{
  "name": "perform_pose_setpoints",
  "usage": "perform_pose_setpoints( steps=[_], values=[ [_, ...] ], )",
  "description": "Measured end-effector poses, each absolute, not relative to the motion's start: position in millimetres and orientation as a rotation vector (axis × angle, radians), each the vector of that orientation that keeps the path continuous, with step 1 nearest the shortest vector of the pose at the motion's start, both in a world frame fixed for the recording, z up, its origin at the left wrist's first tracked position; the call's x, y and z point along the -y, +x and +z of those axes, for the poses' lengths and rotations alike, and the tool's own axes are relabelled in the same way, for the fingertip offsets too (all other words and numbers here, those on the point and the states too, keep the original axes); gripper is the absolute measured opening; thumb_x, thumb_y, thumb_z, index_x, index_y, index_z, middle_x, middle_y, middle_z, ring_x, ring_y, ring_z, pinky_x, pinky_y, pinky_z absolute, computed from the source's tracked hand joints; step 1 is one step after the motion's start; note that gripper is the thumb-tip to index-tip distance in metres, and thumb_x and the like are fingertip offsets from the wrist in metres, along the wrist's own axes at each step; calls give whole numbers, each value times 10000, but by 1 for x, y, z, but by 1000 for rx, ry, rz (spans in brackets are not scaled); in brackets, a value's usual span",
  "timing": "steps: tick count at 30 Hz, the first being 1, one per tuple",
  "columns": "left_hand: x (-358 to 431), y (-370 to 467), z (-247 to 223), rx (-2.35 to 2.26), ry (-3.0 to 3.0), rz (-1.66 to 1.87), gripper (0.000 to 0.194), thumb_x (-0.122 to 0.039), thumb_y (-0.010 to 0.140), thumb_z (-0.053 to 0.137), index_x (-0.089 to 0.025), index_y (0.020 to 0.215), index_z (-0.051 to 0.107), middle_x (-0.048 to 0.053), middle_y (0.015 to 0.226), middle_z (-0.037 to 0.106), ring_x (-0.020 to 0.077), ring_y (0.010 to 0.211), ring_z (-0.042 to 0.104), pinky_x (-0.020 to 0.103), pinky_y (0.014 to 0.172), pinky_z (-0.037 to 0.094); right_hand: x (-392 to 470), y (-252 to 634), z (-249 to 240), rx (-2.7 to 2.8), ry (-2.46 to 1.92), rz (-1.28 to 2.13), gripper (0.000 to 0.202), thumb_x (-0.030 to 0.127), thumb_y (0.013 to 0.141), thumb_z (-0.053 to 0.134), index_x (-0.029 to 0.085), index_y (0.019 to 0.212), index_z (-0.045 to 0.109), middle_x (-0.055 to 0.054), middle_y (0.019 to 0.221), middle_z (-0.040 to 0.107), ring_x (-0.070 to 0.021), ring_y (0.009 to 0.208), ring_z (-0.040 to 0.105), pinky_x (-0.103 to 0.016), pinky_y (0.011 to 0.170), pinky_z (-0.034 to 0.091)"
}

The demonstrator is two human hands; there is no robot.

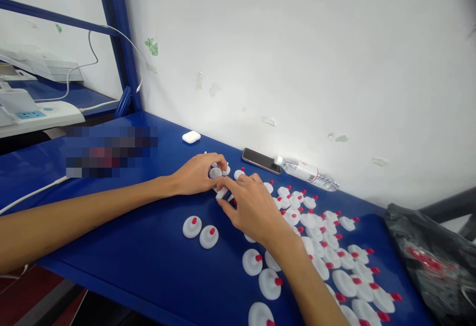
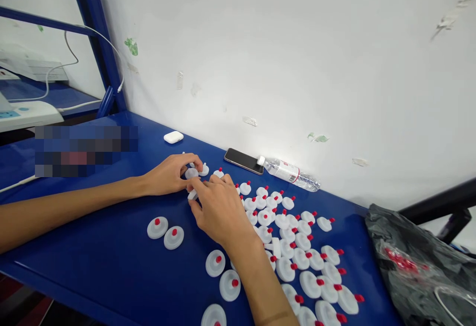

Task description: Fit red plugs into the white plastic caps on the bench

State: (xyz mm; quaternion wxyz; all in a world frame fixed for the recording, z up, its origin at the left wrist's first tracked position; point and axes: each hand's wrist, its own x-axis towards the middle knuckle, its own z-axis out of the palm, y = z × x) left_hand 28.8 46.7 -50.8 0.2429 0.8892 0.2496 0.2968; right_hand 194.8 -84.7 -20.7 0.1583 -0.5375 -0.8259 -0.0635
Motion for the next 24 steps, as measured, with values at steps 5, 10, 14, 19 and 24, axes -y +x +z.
perform_pose_setpoints(
  steps=[5, 10, 14, 19, 24],
  values=[
    [-45, 29, -50, -697, 2435, 774, 189, -276, 786, 691, -221, 961, 646, -26, 948, 707, 122, 617, 539, 264, 621, 410, 84, 195, -21, 2352, -1554, -193, 163, 261, 962, 694, 226, 1113, 641, 7, 726, 638, -222, 810, 594, -366, 812, 364],
    [-43, 28, -48, -725, 2464, 722, 97, -248, 792, 667, -223, 884, 650, -39, 869, 705, 130, 621, 553, 267, 613, 390, 85, 197, -19, 2339, -1570, -209, 173, 274, 945, 718, 224, 1090, 637, 1, 738, 635, -216, 776, 577, -357, 797, 371],
    [-43, 29, -49, -749, 2490, 720, 102, -315, 870, 627, -218, 849, 652, -21, 845, 700, 146, 643, 561, 283, 627, 384, 85, 197, -19, 2332, -1549, -248, 172, 285, 935, 729, 224, 1061, 629, 4, 728, 607, -211, 747, 554, -349, 773, 371],
    [-43, 29, -48, -752, 2509, 724, 196, -361, 935, 560, -213, 848, 653, -2, 844, 695, 160, 662, 565, 299, 630, 373, 85, 197, -19, 2309, -1561, -250, 197, 285, 913, 763, 230, 1037, 620, 11, 708, 581, -217, 750, 541, -335, 736, 362],
    [-42, 28, -48, -723, 2520, 713, 270, -438, 960, 548, -213, 865, 662, 2, 865, 691, 168, 685, 568, 306, 641, 378, 85, 197, -20, 2343, -1581, -229, 217, 280, 911, 783, 226, 1040, 616, 19, 705, 599, -221, 794, 557, -348, 759, 365]
  ],
)
